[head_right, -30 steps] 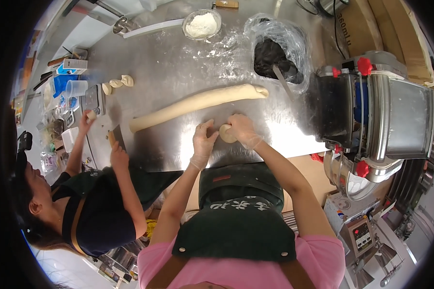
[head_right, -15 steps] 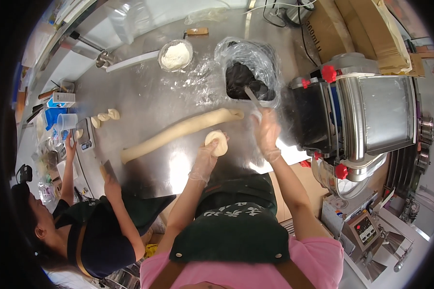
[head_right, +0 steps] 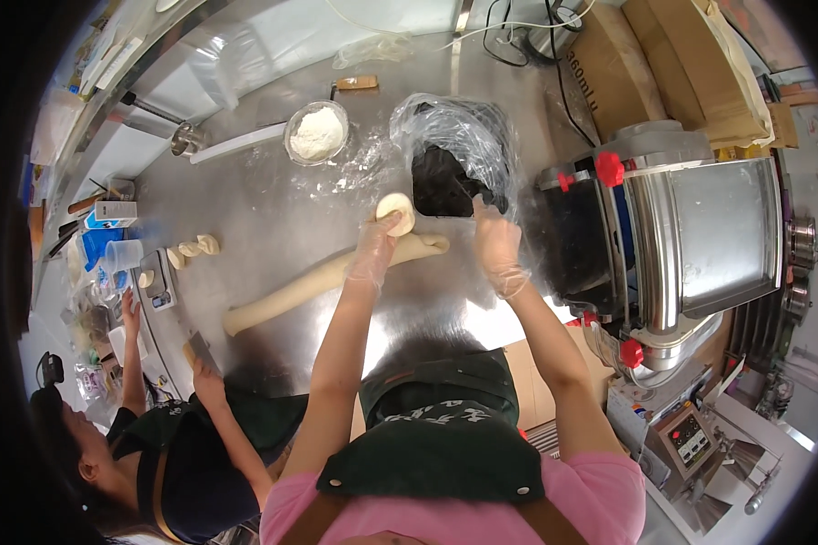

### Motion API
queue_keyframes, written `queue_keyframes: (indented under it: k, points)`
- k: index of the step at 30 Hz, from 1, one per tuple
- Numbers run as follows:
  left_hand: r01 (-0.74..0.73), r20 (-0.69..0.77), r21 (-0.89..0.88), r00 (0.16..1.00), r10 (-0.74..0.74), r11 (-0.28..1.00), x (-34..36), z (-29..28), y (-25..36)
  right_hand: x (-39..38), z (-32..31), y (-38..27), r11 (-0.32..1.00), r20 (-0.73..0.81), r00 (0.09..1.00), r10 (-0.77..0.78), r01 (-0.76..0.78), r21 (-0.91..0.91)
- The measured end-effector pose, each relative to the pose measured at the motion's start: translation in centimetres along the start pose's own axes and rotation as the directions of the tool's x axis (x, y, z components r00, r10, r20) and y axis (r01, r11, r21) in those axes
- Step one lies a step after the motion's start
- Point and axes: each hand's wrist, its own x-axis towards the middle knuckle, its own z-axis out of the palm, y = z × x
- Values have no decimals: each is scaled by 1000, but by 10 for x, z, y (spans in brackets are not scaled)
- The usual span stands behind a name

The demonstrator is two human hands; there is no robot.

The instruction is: The person flattens dough discs by hand, uses a utensil to scoop dark filling into the center, pinches the dough closed to form buns, and places them onto a large steaming rack.

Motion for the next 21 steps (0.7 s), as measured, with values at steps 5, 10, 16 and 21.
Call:
queue_keyframes:
  k: [5, 10, 16, 21]
  points:
    - [160, -12, 188, 987, -161, 969, 3, 16, -11, 19, -2, 10, 973, 248, 968, -40, 94, -209]
    - [272, 183, 153, 937, -298, 950, -8, 21, -24, 28, -10, 34, 981, 311, 950, -15, 74, -182]
    - [253, 121, 169, 954, -274, 953, -2, 22, -32, 32, 25, 68, 980, 383, 922, -63, -14, 197]
    - [278, 169, 144, 939, -301, 950, -9, 21, -28, 43, 9, 53, 615, 748, 632, 202, -677, 404]
